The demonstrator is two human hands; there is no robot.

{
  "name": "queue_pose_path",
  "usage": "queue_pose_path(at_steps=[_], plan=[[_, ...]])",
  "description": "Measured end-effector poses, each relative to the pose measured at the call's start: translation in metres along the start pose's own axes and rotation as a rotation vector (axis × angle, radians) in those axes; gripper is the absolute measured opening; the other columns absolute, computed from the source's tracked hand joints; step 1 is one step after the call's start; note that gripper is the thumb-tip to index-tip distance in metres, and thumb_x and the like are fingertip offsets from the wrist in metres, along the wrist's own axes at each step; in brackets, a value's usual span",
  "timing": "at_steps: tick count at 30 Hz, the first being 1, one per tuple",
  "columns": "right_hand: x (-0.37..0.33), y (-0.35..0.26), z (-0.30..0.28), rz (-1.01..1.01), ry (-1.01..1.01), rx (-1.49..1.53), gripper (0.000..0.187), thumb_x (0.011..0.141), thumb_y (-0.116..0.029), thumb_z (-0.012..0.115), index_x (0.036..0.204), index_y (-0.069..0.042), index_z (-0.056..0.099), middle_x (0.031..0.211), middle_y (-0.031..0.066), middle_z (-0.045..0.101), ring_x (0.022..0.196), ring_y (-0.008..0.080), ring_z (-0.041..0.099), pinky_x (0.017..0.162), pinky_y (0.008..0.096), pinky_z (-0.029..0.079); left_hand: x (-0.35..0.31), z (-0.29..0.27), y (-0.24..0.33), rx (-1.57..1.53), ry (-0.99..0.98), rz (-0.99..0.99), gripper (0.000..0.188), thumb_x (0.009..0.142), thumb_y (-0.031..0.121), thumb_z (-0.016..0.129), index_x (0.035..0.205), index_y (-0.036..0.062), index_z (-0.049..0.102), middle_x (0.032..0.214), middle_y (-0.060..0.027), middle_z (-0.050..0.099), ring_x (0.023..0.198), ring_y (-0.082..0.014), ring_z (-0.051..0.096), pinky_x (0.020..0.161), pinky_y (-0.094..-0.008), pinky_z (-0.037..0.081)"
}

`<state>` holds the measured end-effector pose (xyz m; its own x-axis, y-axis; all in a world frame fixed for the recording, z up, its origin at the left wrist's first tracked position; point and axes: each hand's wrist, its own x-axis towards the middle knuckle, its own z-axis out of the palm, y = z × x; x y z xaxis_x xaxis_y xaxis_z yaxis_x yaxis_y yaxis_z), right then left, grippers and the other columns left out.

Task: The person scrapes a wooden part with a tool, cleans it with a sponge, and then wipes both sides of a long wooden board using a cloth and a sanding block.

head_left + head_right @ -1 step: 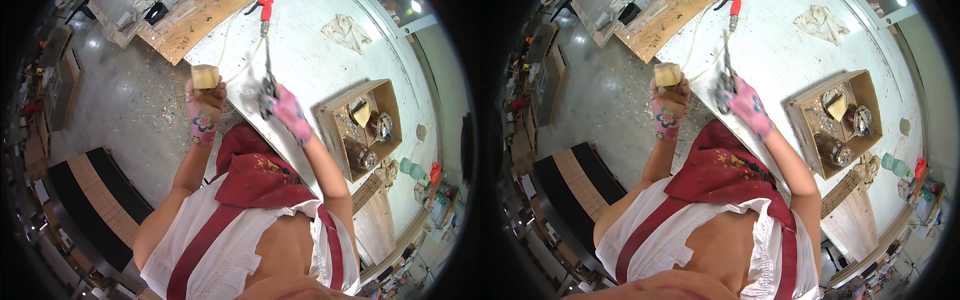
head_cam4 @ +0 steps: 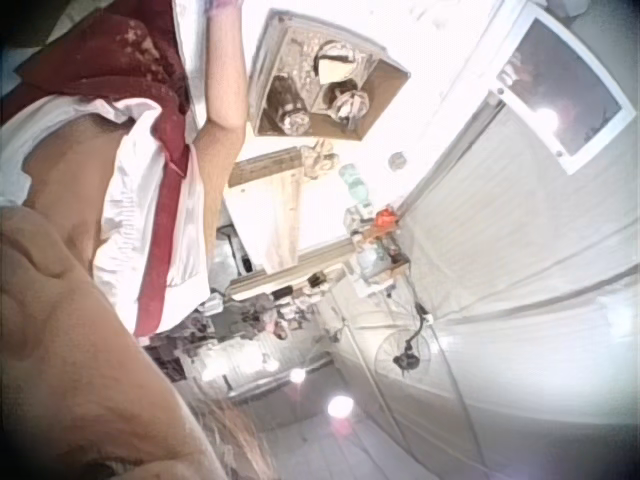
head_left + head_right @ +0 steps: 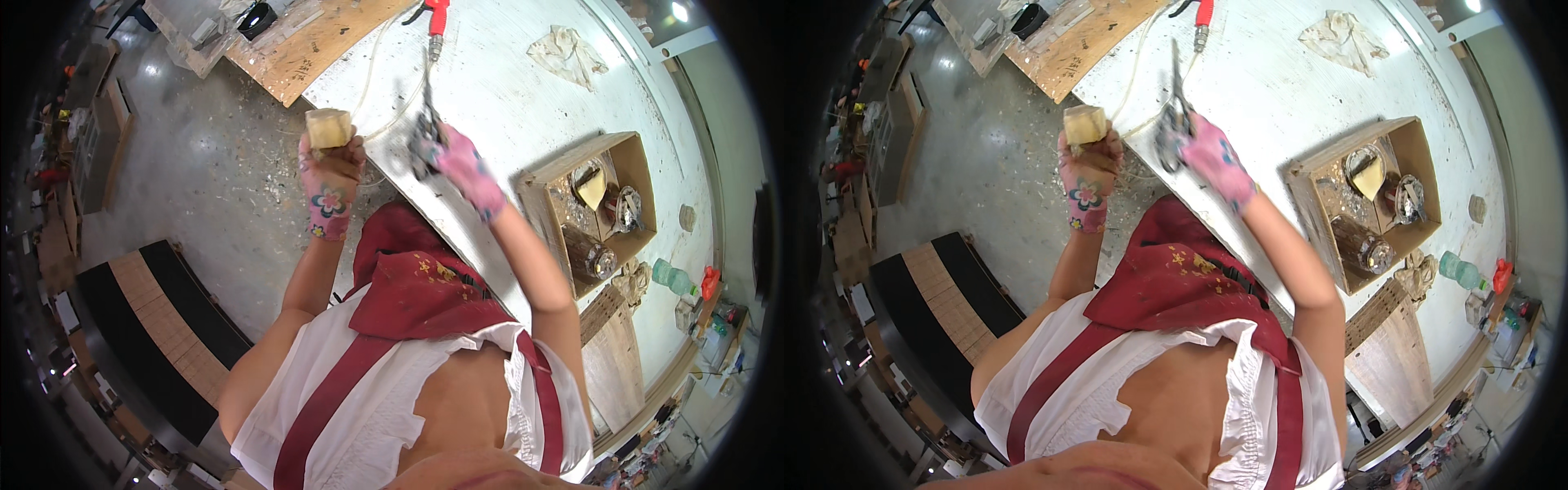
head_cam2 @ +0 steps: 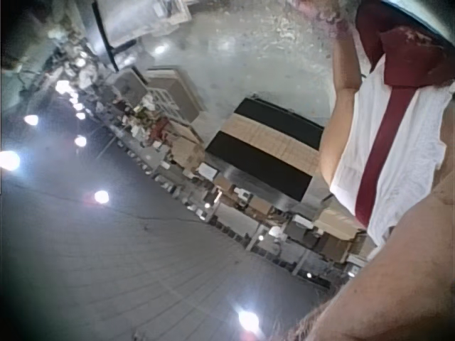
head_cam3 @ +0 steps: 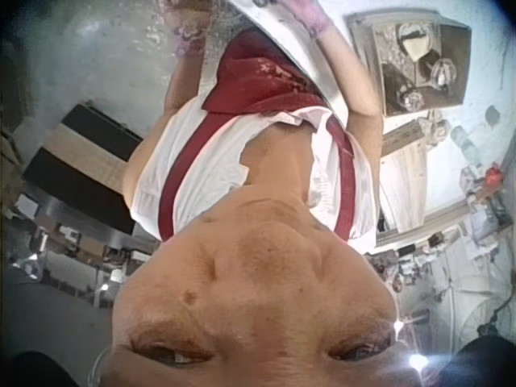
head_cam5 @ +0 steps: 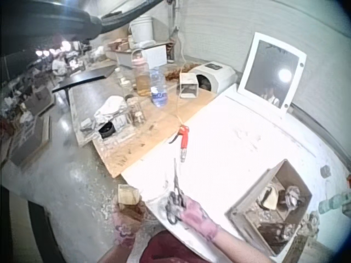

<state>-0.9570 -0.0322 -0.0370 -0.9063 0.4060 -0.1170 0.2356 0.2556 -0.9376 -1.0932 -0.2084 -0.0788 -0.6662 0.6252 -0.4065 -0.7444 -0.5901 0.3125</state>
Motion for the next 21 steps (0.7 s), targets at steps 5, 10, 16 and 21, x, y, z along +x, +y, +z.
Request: queue_pose_path(at_steps=[5, 10, 16, 21], plan=[[0.156, 0.057, 0.052, -0.198, -0.134, 0.188, 0.028, 0.090, -0.030, 0.057, 0.091, -0.002, 0.061, 0.071, 0.0072, 0.052, 0.064, 0.0182, 0.048, 0.056, 0.0336, 0.039, -0.011, -0.014, 0.031, -0.004, 0.121, 0.125, 0.059, 0.087, 0.052, 0.047, 0.115, 0.0008, 0.053, 0.095, -0.0130, 0.062, 0.079, -0.0244, 0.059, 0.066, -0.0322, 0.051], [0.235, 0.008, 0.091, 0.408, 0.009, 0.689, 0.012, 0.086, -0.020, 0.060, 0.087, -0.008, 0.063, 0.073, 0.0038, 0.056, 0.060, 0.0136, 0.051, 0.056, 0.0290, 0.044, -0.021, -0.033, 0.047, -0.011, 0.039, 0.085, 0.054, 0.084, 0.047, 0.053, 0.114, 0.0022, 0.056, 0.098, -0.0132, 0.063, 0.081, -0.0253, 0.061, 0.069, -0.0339, 0.052], [0.267, 0.046, 0.093, 0.117, -0.050, 0.458, 0.026, 0.083, -0.023, 0.059, 0.105, -0.009, 0.058, 0.083, 0.0048, 0.060, 0.069, 0.0159, 0.056, 0.062, 0.0288, 0.048, -0.010, -0.034, 0.041, 0.111, 0.118, 0.110, 0.057, 0.084, 0.051, 0.050, 0.113, 0.0015, 0.055, 0.094, -0.0137, 0.062, 0.075, -0.0233, 0.058, 0.067, -0.0328, 0.049], [0.150, 0.040, 0.085, -0.259, -0.032, 0.735, 0.039, 0.086, -0.023, 0.058, 0.120, -0.005, 0.052, 0.095, 0.0095, 0.062, 0.076, 0.0127, 0.059, 0.061, 0.0208, 0.050, 0.016, -0.040, 0.038, -0.170, -0.284, -0.368, 0.061, 0.084, 0.050, 0.052, 0.120, 0.0001, 0.047, 0.103, -0.0166, 0.057, 0.069, -0.0231, 0.055, 0.067, -0.0344, 0.049]])
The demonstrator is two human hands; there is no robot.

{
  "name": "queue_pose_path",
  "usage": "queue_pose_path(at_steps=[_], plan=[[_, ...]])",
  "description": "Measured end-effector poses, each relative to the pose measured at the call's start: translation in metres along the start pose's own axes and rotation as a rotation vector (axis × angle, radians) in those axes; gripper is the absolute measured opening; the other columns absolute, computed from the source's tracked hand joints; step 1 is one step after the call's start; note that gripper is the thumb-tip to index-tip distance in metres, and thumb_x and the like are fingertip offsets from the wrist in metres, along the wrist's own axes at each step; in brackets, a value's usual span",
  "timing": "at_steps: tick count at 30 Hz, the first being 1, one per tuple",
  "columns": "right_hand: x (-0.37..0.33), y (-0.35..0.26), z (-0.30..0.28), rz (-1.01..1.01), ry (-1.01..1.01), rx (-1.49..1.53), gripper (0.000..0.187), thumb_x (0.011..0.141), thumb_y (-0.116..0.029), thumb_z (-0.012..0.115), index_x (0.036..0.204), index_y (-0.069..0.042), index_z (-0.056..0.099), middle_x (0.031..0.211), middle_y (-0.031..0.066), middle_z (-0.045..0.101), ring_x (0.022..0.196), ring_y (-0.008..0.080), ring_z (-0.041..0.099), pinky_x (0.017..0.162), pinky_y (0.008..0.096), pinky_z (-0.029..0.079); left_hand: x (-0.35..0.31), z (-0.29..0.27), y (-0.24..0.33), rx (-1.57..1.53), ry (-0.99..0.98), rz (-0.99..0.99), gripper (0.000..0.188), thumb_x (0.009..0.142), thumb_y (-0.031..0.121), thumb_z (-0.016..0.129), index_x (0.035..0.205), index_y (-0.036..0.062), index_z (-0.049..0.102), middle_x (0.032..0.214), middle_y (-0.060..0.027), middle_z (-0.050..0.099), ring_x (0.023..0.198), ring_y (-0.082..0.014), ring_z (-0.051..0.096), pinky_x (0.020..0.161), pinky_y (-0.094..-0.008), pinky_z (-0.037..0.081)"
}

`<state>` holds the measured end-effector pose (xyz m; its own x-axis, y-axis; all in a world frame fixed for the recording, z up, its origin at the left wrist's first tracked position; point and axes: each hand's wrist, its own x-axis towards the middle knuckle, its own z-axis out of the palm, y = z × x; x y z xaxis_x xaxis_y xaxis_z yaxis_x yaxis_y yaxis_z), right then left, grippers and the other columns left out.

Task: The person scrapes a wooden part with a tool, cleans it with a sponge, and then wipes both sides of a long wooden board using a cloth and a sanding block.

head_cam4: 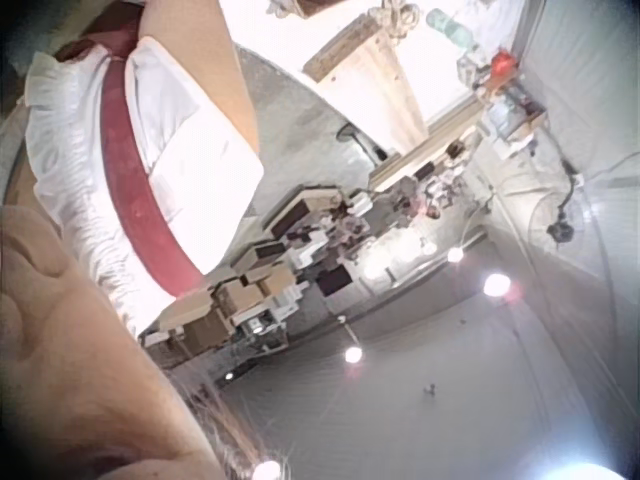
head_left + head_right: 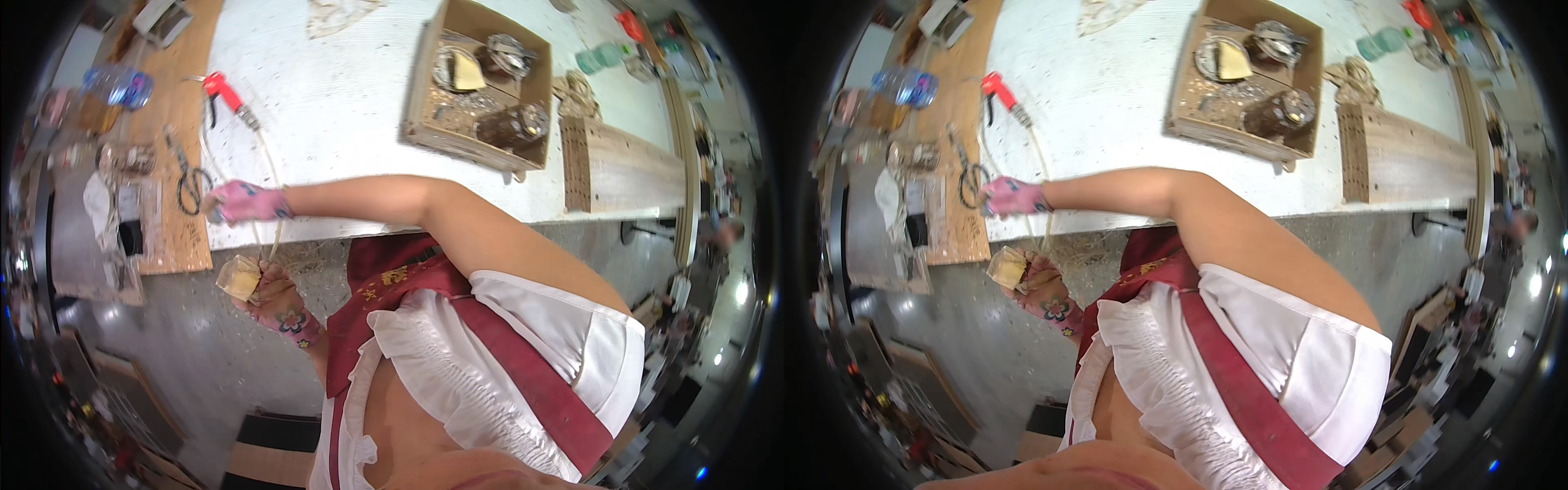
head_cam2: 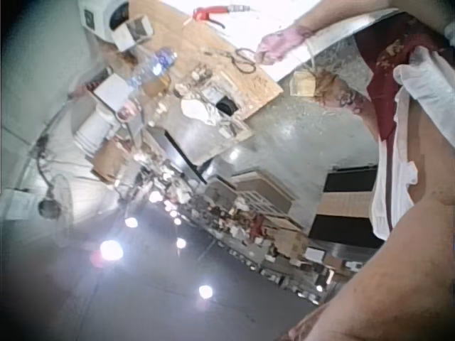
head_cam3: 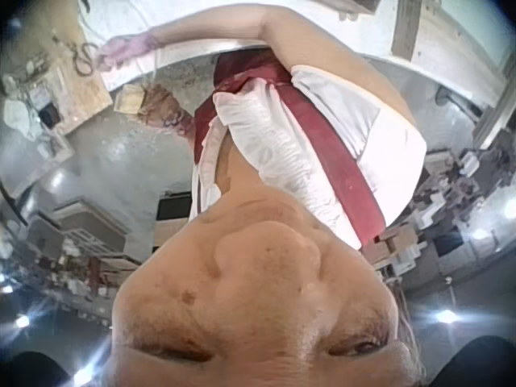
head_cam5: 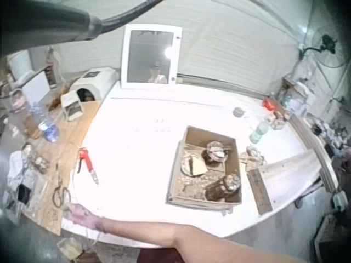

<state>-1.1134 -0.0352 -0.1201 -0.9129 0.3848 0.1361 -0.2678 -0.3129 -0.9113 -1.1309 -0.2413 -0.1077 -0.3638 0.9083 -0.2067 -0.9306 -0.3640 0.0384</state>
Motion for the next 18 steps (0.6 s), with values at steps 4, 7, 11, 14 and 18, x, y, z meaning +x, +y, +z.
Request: queue_pose_path(at_steps=[4, 7, 11, 14, 18], plan=[[-0.107, -0.053, -0.004, -0.056, 0.215, -0.374, 0.041, 0.079, -0.007, 0.048, 0.117, 0.005, 0.052, 0.112, 0.0181, 0.061, 0.102, 0.0218, 0.061, 0.086, 0.0307, 0.050, 0.049, 0.013, -0.021, 0.363, -0.051, -0.037, 0.064, 0.083, 0.048, 0.053, 0.123, -0.0007, 0.043, 0.107, -0.0155, 0.055, 0.079, -0.0221, 0.052, 0.071, -0.0339, 0.044], [-0.192, -0.084, -0.018, 0.071, 0.348, -0.278, 0.030, 0.088, -0.011, 0.055, 0.116, 0.000, 0.055, 0.107, 0.0139, 0.064, 0.100, 0.0196, 0.062, 0.090, 0.0293, 0.048, 0.070, 0.039, -0.065, 0.416, -0.001, -0.056, 0.069, 0.084, 0.050, 0.051, 0.131, 0.0004, 0.039, 0.107, -0.0157, 0.055, 0.085, -0.0241, 0.050, 0.075, -0.0378, 0.041], [-0.298, -0.136, -0.031, 0.155, 0.616, -0.224, 0.040, 0.090, -0.025, 0.060, 0.119, 0.002, 0.053, 0.103, 0.0118, 0.064, 0.095, 0.0170, 0.062, 0.088, 0.0289, 0.048, 0.093, 0.056, -0.116, 0.309, -0.095, -0.469, 0.072, 0.081, 0.040, 0.059, 0.136, 0.0008, 0.034, 0.116, -0.0217, 0.050, 0.094, -0.0320, 0.051, 0.081, -0.0422, 0.041], [-0.355, -0.160, -0.031, -0.176, 0.715, -0.215, 0.036, 0.088, -0.017, 0.057, 0.120, -0.002, 0.055, 0.105, 0.0097, 0.064, 0.094, 0.0141, 0.061, 0.080, 0.0260, 0.050, 0.098, 0.068, -0.167, 0.070, -0.185, -0.729, 0.071, 0.083, 0.032, 0.062, 0.138, 0.0009, 0.029, 0.131, -0.0284, 0.039, 0.118, -0.0452, 0.043, 0.094, -0.0518, 0.041], [-0.391, -0.199, -0.032, 0.012, 1.433, -0.907, 0.067, 0.078, -0.051, 0.063, 0.125, -0.006, 0.051, 0.110, 0.0072, 0.062, 0.101, 0.0230, 0.059, 0.089, 0.0331, 0.046, 0.078, 0.109, -0.253, 0.954, -0.423, -0.441, 0.059, 0.088, 0.019, 0.060, 0.137, 0.0017, 0.031, 0.134, -0.0215, 0.041, 0.119, -0.0380, 0.047, 0.098, -0.0433, 0.045]])
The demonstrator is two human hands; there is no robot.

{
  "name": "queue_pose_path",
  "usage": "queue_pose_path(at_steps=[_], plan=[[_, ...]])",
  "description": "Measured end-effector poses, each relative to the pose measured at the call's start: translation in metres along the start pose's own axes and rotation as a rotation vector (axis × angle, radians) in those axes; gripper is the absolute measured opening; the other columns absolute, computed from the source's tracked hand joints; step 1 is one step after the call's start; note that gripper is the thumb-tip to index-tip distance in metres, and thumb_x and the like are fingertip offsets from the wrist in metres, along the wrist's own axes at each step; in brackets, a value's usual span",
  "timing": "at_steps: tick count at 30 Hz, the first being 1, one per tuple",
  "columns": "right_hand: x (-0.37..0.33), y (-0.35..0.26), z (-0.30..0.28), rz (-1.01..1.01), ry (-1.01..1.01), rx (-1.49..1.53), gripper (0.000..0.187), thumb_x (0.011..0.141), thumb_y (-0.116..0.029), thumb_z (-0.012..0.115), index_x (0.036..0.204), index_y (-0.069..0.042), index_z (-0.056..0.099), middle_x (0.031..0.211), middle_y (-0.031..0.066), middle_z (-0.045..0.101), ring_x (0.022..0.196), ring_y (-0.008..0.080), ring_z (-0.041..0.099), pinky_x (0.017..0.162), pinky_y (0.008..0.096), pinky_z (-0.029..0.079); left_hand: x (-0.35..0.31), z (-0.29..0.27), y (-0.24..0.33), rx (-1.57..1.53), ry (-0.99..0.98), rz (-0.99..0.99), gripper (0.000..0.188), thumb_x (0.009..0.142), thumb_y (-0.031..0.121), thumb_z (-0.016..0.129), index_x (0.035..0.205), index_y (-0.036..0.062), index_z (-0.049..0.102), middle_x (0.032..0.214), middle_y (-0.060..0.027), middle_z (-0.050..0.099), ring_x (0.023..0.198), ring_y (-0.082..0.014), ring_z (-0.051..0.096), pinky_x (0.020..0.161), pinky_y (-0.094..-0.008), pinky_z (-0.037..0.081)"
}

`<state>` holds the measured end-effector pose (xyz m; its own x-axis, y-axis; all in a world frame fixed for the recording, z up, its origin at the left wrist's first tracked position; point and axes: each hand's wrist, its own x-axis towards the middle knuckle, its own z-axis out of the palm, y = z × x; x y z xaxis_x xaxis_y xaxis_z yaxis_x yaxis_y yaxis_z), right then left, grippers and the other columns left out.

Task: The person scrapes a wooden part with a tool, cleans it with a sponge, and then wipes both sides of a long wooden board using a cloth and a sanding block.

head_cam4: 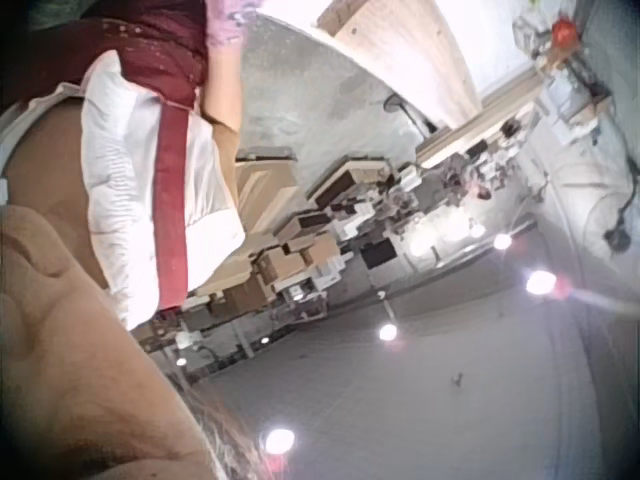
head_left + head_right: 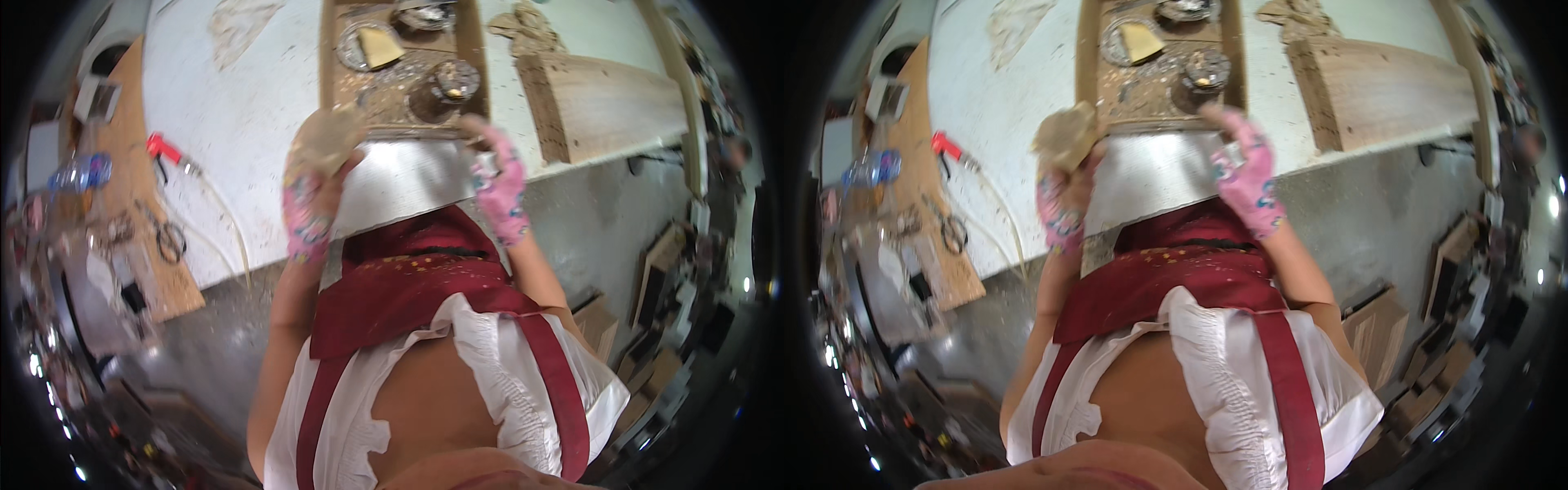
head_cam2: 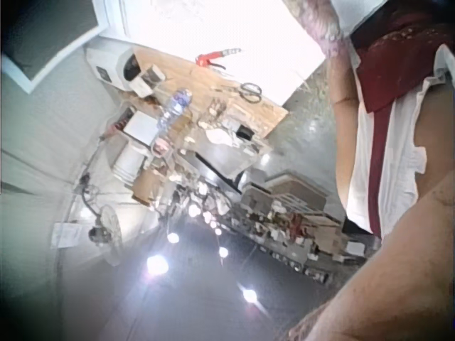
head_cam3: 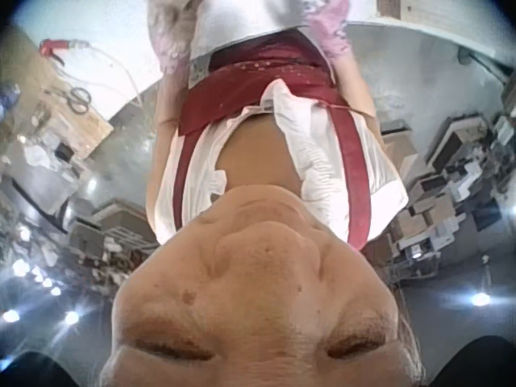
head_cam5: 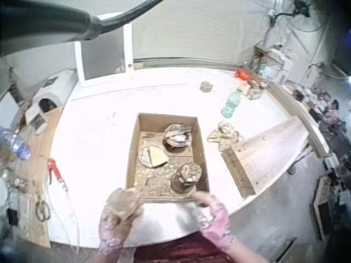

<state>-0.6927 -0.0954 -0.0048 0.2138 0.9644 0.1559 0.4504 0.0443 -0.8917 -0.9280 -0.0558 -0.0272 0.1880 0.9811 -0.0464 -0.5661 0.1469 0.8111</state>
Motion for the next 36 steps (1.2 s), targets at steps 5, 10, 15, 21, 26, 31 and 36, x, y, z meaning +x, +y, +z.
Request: queue_pose_path(at_steps=[5, 10, 15, 21, 26, 31, 36], plan=[[0.068, -0.002, -0.030, -0.400, -0.124, -0.606, 0.075, 0.073, -0.042, 0.069, 0.136, -0.014, 0.040, 0.131, 0.0136, 0.046, 0.126, 0.0325, 0.038, 0.105, 0.0433, 0.032, 0.024, 0.055, -0.024, -0.283, -0.057, 0.060, 0.086, 0.071, 0.021, 0.077, 0.139, 0.0024, 0.028, 0.135, -0.0175, 0.040, 0.125, -0.0326, 0.042, 0.102, -0.0419, 0.041], [0.106, 0.026, -0.042, -0.473, -0.460, -0.616, 0.068, 0.074, -0.035, 0.068, 0.133, -0.016, 0.041, 0.130, 0.0168, 0.045, 0.121, 0.0349, 0.042, 0.103, 0.0451, 0.035, 0.016, 0.107, -0.040, -0.202, 0.114, 0.105, 0.090, 0.064, 0.010, 0.078, 0.139, 0.0022, 0.028, 0.135, -0.0149, 0.041, 0.124, -0.0279, 0.044, 0.105, -0.0396, 0.038], [0.132, 0.038, -0.045, -0.684, -0.536, -0.499, 0.050, 0.078, -0.029, 0.062, 0.122, -0.009, 0.047, 0.116, 0.0196, 0.051, 0.104, 0.0340, 0.053, 0.087, 0.0451, 0.044, -0.005, 0.144, -0.075, -0.326, 0.285, 0.260, 0.088, 0.062, -0.001, 0.076, 0.137, -0.0005, 0.029, 0.132, -0.0166, 0.042, 0.121, -0.0292, 0.046, 0.103, -0.0387, 0.042], [0.151, 0.026, -0.080, -0.690, -0.545, -0.446, 0.045, 0.079, -0.033, 0.063, 0.118, -0.015, 0.051, 0.113, 0.0123, 0.054, 0.105, 0.0299, 0.053, 0.087, 0.0410, 0.046, -0.030, 0.176, -0.094, -0.200, 0.377, 0.352, 0.091, 0.063, 0.000, 0.075, 0.140, -0.0005, 0.025, 0.129, -0.0207, 0.042, 0.117, -0.0311, 0.048, 0.091, -0.0322, 0.051], [0.195, 0.004, -0.155, -0.815, -0.265, -0.066, 0.054, 0.072, -0.024, 0.073, 0.121, -0.013, 0.053, 0.109, 0.0082, 0.057, 0.101, 0.0218, 0.056, 0.086, 0.0335, 0.047, -0.054, 0.151, -0.102, -0.218, 0.491, 0.292, 0.085, 0.062, 0.001, 0.076, 0.135, -0.0033, 0.032, 0.131, -0.0161, 0.041, 0.122, -0.0348, 0.042, 0.108, -0.0428, 0.036], [0.273, 0.041, -0.194, -0.517, 0.052, 0.040, 0.056, 0.074, -0.027, 0.074, 0.123, -0.010, 0.054, 0.121, 0.0134, 0.051, 0.111, 0.0255, 0.050, 0.095, 0.0347, 0.040, -0.036, 0.156, -0.104, -0.268, 0.428, 0.312, 0.080, 0.063, -0.004, 0.071, 0.133, -0.0046, 0.032, 0.132, -0.0180, 0.041, 0.121, -0.0343, 0.044, 0.103, -0.0401, 0.043], [0.343, 0.125, -0.160, -0.515, 0.078, -0.640, 0.059, 0.071, -0.038, 0.071, 0.120, -0.008, 0.057, 0.102, 0.0195, 0.061, 0.100, 0.0294, 0.057, 0.087, 0.0366, 0.046, -0.016, 0.157, -0.094, -0.256, 0.374, 0.302, 0.089, 0.061, -0.003, 0.074, 0.138, 0.0057, 0.029, 0.123, -0.0152, 0.046, 0.117, -0.0334, 0.049, 0.091, -0.0401, 0.052]])
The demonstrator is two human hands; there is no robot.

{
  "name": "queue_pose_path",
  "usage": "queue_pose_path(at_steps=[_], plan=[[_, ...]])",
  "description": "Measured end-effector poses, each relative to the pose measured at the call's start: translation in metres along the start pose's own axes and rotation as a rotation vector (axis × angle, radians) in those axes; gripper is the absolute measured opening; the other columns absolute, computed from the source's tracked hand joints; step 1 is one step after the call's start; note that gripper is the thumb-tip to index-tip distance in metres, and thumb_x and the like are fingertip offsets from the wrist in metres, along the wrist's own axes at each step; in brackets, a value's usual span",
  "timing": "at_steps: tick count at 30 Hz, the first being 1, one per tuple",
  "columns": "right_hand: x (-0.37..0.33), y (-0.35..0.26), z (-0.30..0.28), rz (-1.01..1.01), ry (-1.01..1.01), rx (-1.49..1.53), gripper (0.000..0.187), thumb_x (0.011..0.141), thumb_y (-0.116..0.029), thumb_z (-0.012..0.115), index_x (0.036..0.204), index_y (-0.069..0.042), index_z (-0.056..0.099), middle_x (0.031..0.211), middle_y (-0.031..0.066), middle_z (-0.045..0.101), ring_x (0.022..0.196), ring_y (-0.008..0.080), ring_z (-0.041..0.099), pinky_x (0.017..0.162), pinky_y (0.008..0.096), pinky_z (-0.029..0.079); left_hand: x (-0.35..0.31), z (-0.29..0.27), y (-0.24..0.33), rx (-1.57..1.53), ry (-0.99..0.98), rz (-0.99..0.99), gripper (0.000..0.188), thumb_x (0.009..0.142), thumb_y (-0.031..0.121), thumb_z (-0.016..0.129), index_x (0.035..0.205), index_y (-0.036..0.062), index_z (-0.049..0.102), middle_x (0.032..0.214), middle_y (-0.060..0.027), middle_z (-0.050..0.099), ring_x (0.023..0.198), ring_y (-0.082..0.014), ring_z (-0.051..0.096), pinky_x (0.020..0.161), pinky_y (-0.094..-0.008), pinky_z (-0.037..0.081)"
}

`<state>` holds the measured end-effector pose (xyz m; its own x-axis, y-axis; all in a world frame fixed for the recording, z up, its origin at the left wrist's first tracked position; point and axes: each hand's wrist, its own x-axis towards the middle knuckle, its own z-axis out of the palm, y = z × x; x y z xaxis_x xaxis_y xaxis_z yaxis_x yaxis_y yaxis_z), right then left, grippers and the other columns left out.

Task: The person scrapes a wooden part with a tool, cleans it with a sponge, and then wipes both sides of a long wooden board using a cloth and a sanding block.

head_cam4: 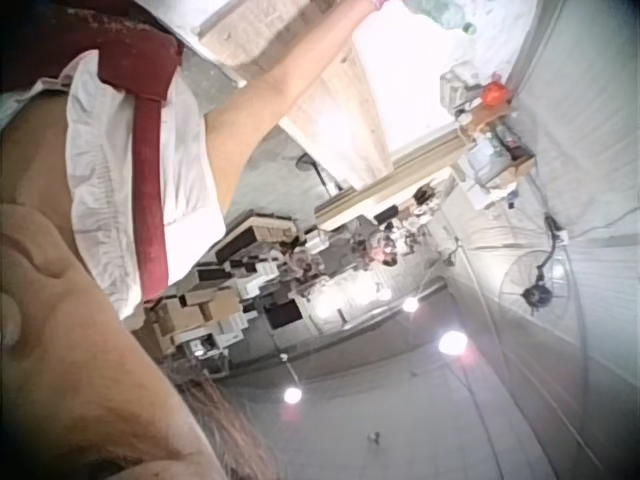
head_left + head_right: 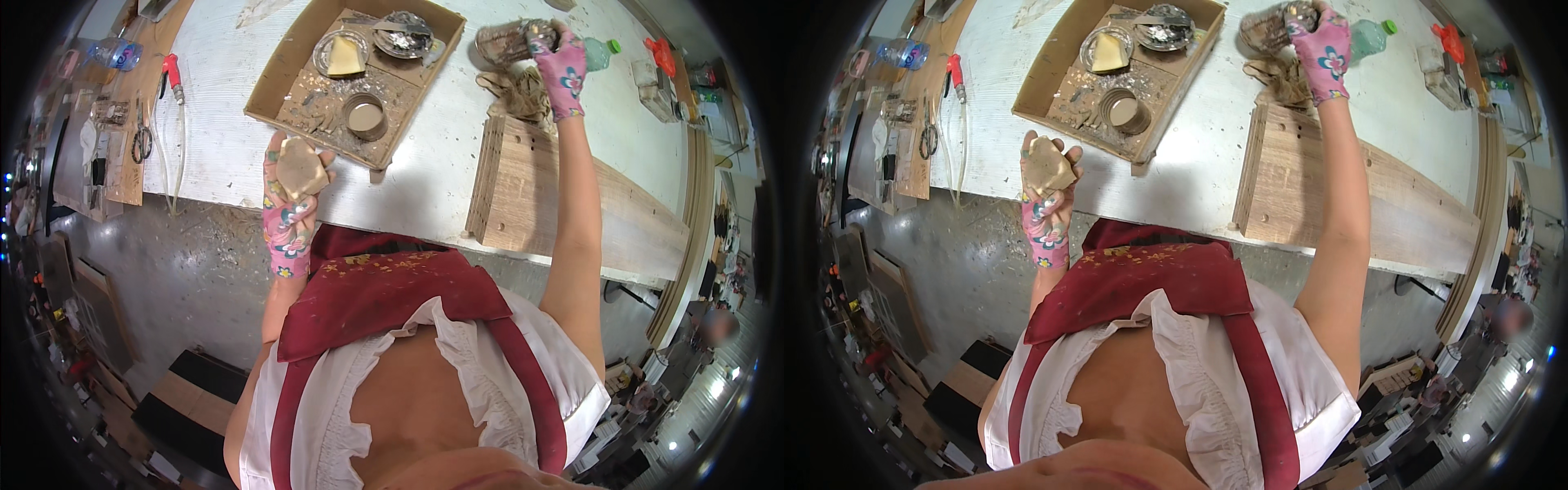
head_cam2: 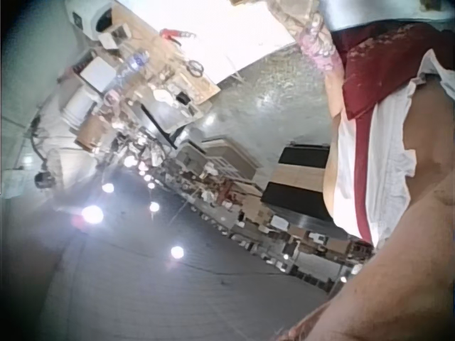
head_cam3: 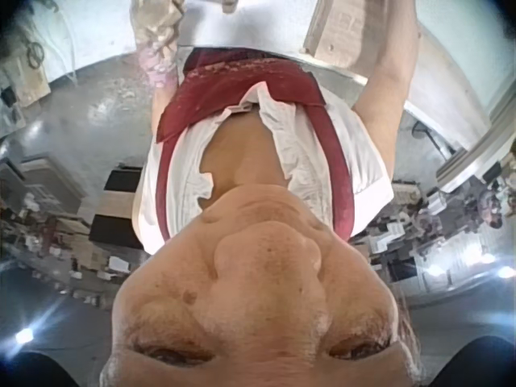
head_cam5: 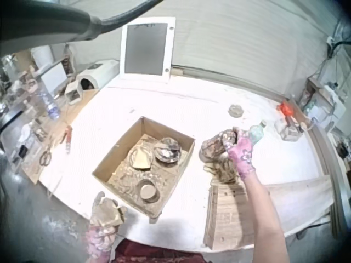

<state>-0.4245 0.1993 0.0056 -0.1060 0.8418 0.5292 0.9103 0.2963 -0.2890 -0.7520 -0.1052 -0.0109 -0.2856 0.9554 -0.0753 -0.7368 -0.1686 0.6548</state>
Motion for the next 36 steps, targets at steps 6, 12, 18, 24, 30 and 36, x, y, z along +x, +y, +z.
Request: queue_pose_path(at_steps=[6, 12, 18, 24, 30, 36], plan=[[0.013, 0.020, 0.059, 0.107, -0.157, -0.068, 0.058, 0.075, -0.047, 0.062, 0.124, -0.017, 0.053, 0.111, 0.0207, 0.057, 0.104, 0.0341, 0.055, 0.090, 0.0401, 0.045, 0.013, -0.011, 0.013, 0.028, 0.102, 0.034, 0.091, 0.064, 0.000, 0.072, 0.141, 0.0103, 0.025, 0.128, -0.0171, 0.041, 0.109, -0.0314, 0.052, 0.079, -0.0314, 0.055], [0.010, -0.062, 0.019, -0.321, -0.088, -0.146, 0.044, 0.085, -0.043, 0.057, 0.120, -0.017, 0.057, 0.110, 0.0127, 0.062, 0.099, 0.0282, 0.059, 0.088, 0.0380, 0.046, 0.025, -0.028, 0.008, -0.055, 0.018, 0.086, 0.095, 0.065, 0.014, 0.078, 0.143, 0.0101, 0.023, 0.139, -0.0221, 0.033, 0.113, -0.0316, 0.048, 0.087, -0.0327, 0.047], [-0.005, -0.147, 0.041, -0.333, -0.541, -0.036, 0.041, 0.089, -0.045, 0.050, 0.117, -0.016, 0.060, 0.109, 0.0115, 0.063, 0.098, 0.0303, 0.059, 0.085, 0.0391, 0.048, 0.030, -0.021, 0.006, -0.400, 0.170, -0.030, 0.085, 0.072, 0.021, 0.075, 0.141, 0.0090, 0.028, 0.138, -0.0249, 0.035, 0.120, -0.0355, 0.043, 0.097, -0.0421, 0.041], [0.001, -0.140, 0.065, -0.234, -0.587, -0.032, 0.033, 0.087, -0.039, 0.053, 0.105, -0.013, 0.065, 0.094, 0.0105, 0.066, 0.088, 0.0285, 0.062, 0.078, 0.0377, 0.048, 0.022, -0.030, 0.002, -0.171, 0.066, 0.056, 0.075, 0.078, 0.009, 0.065, 0.141, 0.0006, 0.025, 0.134, -0.0207, 0.041, 0.124, -0.0329, 0.041, 0.107, -0.0433, 0.030], [-0.022, -0.139, 0.015, 0.232, -0.705, 0.447, 0.028, 0.089, -0.032, 0.056, 0.109, -0.014, 0.063, 0.086, 0.0092, 0.067, 0.076, 0.0181, 0.063, 0.069, 0.0321, 0.051, 0.013, -0.039, 0.004, 0.130, 0.174, 0.054, 0.058, 0.080, 0.002, 0.061, 0.132, -0.0012, 0.038, 0.127, -0.0172, 0.049, 0.110, -0.0258, 0.053, 0.087, -0.0349, 0.048], [-0.083, -0.161, -0.005, -0.291, -0.674, 0.416, 0.018, 0.088, -0.027, 0.056, 0.100, -0.018, 0.066, 0.081, 0.0049, 0.067, 0.076, 0.0176, 0.064, 0.069, 0.0307, 0.053, 0.029, -0.035, -0.001, 0.386, 0.146, 0.121, 0.048, 0.081, 0.002, 0.061, 0.127, 0.0000, 0.045, 0.121, -0.0153, 0.054, 0.102, -0.0227, 0.058, 0.077, -0.0303, 0.051]])
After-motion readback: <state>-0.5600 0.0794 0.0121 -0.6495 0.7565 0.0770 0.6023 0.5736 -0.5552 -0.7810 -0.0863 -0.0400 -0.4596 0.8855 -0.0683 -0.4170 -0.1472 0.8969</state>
